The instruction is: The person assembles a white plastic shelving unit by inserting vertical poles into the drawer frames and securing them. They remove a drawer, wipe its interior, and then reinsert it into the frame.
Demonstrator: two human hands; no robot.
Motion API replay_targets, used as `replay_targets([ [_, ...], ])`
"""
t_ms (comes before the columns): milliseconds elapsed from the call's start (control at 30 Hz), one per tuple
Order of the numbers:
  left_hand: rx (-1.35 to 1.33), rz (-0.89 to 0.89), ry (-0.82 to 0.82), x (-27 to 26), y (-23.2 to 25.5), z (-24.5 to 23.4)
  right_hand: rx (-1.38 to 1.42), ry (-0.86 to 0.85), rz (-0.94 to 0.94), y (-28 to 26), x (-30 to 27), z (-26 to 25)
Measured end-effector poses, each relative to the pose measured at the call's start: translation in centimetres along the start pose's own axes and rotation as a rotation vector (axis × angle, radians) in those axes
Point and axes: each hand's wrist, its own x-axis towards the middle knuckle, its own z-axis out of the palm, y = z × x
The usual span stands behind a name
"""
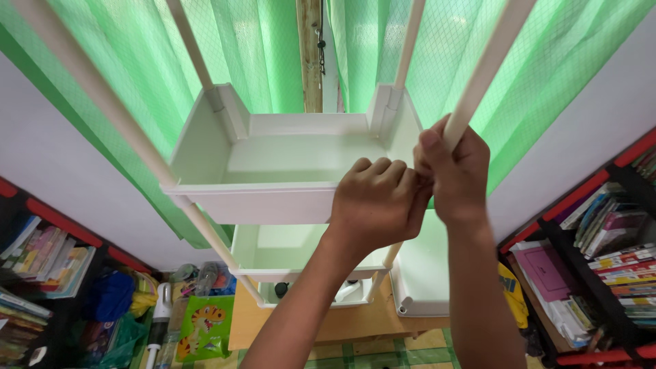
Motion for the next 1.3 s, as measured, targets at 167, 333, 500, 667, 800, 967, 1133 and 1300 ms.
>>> replay_targets([
  [167,-0.100,0.072,0.007,0.0,-1.3,-0.1,-0.377,0.337,-0.159,0.1,-1.1,3.4],
  [333,-0.105,0.051,-0.063,0.0,-2.9,-0.9,-0.267,0.318,-0.027,-2.1,0.1,5.7],
  [500,-0.105,0.050,-0.055,-0.5,-2.6,-0.9,-0.152,0.235,0.120,-3.5,1.0,5.1],
  [667,-0.128,0.043,-0.031,-0.6,-2.2,-0.5,0.353,-0.246,0.292,-4.6,2.0,2.4],
  [800,-0.124,0.026,-0.064,-0.4,-2.6,-0.2,-0.119,0.137,0.102,-2.7,0.6,3.8],
  [967,-0.113,0.045,-0.065,-0.2,-2.7,0.3,-0.679,0.371,-0.282,-1.6,0.0,5.6],
  [1133,-0.122,0.028,-0.059,-0.5,-2.7,0.0,-0.362,0.359,-0.140,-3.0,2.1,5.4],
  [1300,-0.124,0.034,-0.066,-0.7,-2.4,-0.4,0.054,-0.017,0.152,-5.9,2.9,3.9],
])
